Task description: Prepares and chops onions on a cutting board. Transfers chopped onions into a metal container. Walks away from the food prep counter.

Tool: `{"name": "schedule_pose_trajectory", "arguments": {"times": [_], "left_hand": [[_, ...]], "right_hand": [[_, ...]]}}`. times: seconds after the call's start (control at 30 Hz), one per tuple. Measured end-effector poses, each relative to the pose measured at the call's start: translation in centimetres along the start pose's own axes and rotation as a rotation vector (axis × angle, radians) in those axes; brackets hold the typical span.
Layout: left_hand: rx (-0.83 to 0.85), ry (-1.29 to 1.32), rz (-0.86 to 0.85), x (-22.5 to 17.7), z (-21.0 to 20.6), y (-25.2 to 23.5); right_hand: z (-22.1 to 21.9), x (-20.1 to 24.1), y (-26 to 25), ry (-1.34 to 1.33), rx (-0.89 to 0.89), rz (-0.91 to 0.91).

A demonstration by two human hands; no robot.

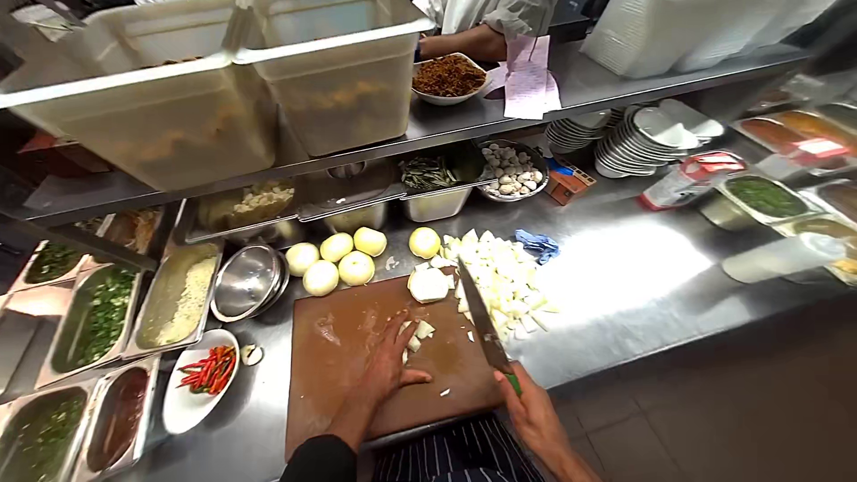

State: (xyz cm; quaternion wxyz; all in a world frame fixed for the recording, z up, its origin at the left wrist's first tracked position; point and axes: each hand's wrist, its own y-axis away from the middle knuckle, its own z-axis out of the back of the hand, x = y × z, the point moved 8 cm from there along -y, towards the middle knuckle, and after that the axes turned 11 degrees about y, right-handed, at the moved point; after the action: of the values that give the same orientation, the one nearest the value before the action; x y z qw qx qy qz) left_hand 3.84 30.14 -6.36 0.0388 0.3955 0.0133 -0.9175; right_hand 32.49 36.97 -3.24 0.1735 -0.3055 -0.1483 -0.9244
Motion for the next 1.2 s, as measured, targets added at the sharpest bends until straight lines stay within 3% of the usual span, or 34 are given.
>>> {"name": "schedule_pose_trajectory", "arguments": {"times": [0.1,0.23,0.37,0.53,0.67,0.73,0.8,0.97,1.07,1.2], "left_hand": [[-0.095,-0.017,-0.038,-3.5,-4.0,-4.0],[-0.238,-0.133,0.024,-8.1,-8.4,-9.3],[-0.33,-0.195,0.033,-10.7,-10.7,-14.5],[-0.267,-0.287,0.119,-11.8,-12.5,-19.2],[-0.172,-0.266,0.142,-13.4,-11.2,-19.9],[-0.321,-0.232,0.032,-13.9,-7.0,-17.9],[-0.416,-0.273,0.039,-12.4,-2.3,-15.4],[-0.277,-0.396,0.275,-4.5,1.5,-11.9],[-0.26,-0.253,0.301,-3.5,1.9,-11.7],[-0.249,-0.08,0.311,-3.8,2.0,-11.6]], "right_hand": [[1.6,-5.6,0.9,-0.123,-0.111,-0.26],[2.7,-8.6,-0.4,-0.41,-0.343,-0.472],[2.0,-10.2,-4.7,-0.855,-0.481,-0.593],[2.3,-10.3,-9.2,-0.923,-0.459,-0.61],[4.0,-10.5,-9.9,-0.772,-0.393,-0.626],[5.5,-10.5,-9.8,-0.726,-0.352,-0.588],[8.0,-11.8,-10.5,-0.615,-0.284,-0.49],[17.3,-15.8,-15.8,0.312,0.066,-0.203],[20.4,-18.0,-19.0,0.59,0.247,-0.275],[24.0,-23.7,-22.1,0.595,0.119,-0.389]]}}
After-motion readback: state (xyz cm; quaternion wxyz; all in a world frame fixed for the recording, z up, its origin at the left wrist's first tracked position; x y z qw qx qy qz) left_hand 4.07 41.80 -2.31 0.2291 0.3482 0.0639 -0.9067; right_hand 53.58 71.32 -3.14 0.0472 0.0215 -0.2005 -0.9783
